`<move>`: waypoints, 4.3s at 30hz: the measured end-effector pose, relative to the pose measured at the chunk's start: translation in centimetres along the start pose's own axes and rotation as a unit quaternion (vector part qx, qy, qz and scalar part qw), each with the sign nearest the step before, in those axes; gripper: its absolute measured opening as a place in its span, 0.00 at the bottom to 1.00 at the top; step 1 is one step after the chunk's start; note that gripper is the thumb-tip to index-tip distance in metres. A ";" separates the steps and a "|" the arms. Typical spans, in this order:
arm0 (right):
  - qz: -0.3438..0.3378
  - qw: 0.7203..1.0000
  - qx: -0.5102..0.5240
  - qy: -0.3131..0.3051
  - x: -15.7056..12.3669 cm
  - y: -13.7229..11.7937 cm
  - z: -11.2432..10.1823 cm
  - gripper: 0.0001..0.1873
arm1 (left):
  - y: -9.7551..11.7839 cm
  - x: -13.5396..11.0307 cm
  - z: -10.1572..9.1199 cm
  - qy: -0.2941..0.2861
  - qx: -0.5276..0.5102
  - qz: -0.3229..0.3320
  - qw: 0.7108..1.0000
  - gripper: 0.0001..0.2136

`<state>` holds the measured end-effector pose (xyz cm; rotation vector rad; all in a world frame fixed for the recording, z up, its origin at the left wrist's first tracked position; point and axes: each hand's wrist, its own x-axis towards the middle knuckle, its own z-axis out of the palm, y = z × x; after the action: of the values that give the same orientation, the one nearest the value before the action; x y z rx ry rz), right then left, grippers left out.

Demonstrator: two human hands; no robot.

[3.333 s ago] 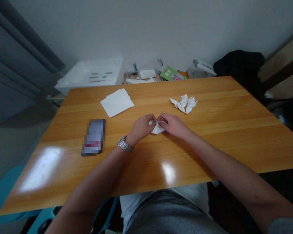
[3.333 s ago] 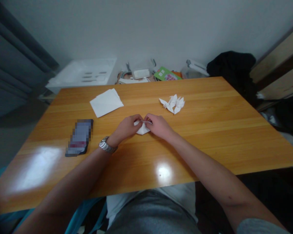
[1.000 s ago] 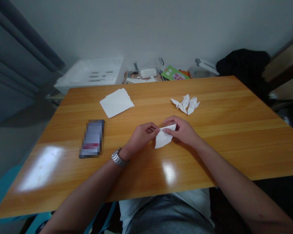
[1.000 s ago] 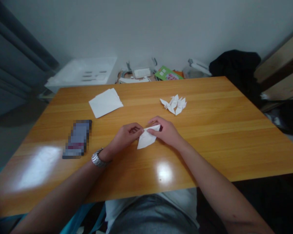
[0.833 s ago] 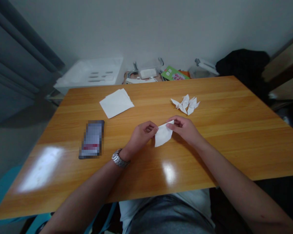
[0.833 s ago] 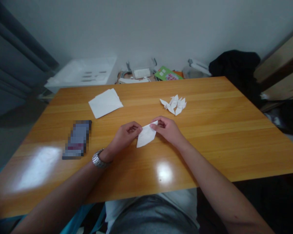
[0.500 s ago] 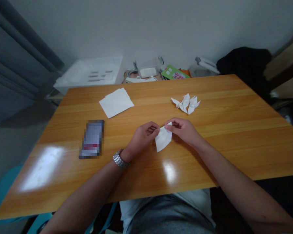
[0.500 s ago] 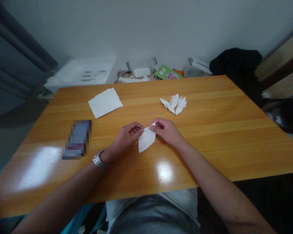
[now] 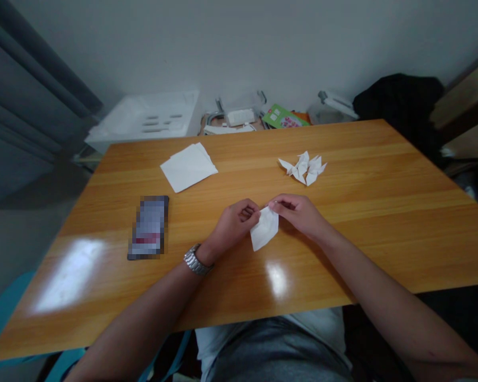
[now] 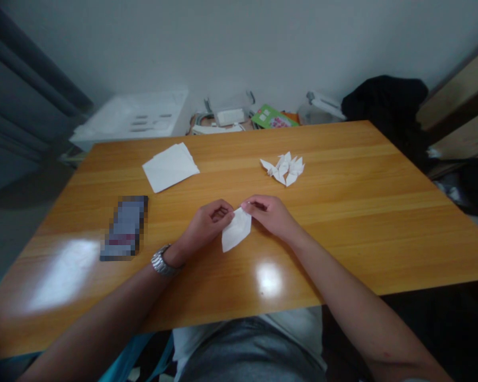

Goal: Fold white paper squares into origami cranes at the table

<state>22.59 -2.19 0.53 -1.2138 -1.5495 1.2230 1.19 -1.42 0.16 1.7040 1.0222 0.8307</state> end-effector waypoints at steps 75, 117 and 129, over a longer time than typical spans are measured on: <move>-0.005 0.994 -0.110 0.004 -0.1 0.5 -0.2 0.12 | -1.2 0.0 -0.1 -0.028 0.002 0.010 1.000 0.18; 0.114 0.987 0.019 -0.114 -0.7 -0.5 0.2 0.21 | -0.8 0.6 -0.8 0.046 -0.177 -0.032 0.983 0.16; 0.103 0.988 0.004 -0.111 -0.7 -0.1 0.1 0.21 | 0.3 0.5 -1.1 0.059 -0.088 0.002 0.994 0.15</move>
<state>22.60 -2.93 0.60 -1.2932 -1.6052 1.5420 0.55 -0.65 0.81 1.5240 0.9939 1.0050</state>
